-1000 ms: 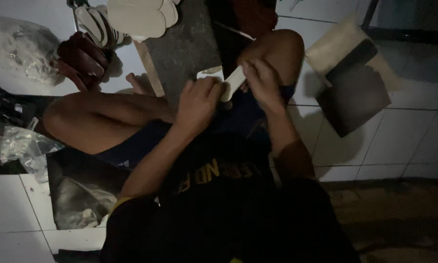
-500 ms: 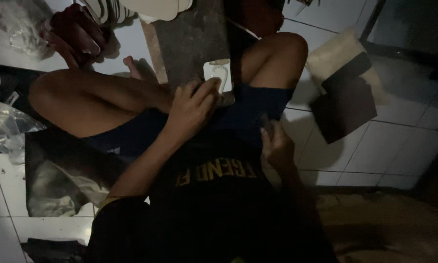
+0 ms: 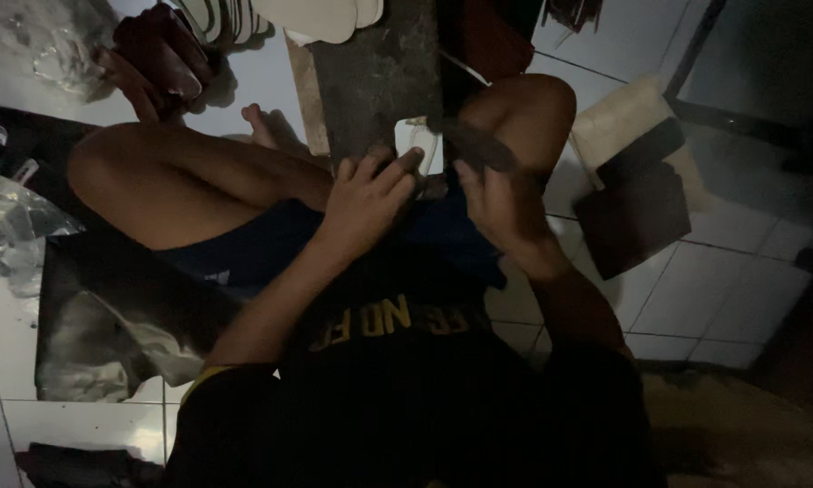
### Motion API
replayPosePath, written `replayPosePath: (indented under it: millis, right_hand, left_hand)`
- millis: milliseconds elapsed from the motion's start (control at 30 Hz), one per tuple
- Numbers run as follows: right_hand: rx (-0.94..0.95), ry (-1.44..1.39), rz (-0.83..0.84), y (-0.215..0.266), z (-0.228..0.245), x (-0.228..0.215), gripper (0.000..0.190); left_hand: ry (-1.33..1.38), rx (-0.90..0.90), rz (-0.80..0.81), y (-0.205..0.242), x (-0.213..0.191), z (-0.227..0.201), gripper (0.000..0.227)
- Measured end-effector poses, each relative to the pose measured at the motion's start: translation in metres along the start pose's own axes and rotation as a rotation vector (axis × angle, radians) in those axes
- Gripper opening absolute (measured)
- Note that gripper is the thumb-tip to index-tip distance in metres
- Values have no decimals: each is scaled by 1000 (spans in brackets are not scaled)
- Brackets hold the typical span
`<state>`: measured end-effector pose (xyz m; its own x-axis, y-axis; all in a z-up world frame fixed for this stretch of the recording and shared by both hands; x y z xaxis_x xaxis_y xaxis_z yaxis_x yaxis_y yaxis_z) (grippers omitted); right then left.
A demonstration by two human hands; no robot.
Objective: The person smooths the edges of a white shoe part using a hammer and a small tool. They repeatedly tap and scrape the edges while seated on the floor.
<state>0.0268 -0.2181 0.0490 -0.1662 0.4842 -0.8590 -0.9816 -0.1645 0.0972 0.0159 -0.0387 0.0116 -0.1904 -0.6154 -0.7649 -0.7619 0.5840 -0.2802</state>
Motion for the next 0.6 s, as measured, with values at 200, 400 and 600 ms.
replayPosePath:
  millis: [200, 400, 600]
  right_hand:
    - [8, -10, 94, -12, 3, 11, 28]
    - [-47, 97, 25, -11, 12, 7, 27]
    - [-69, 16, 15, -7, 15, 8, 25]
  left_hand:
    - [-44, -3, 55, -1, 2, 2, 24]
    - [-21, 14, 3, -3, -1, 1, 24]
    - [-30, 24, 33, -1, 0, -1, 27]
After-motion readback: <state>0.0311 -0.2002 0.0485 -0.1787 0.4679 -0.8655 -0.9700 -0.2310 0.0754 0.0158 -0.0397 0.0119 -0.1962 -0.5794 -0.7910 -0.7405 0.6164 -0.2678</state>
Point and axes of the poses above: each hand's wrist, its own y-axis away from the middle knuckle, its own x-axis out of the palm, z = x × y, the point moved 7 cm from there along -y, towards the middle knuckle, and after that the axes turned 10 degrees about y, right-handed, at the moved point
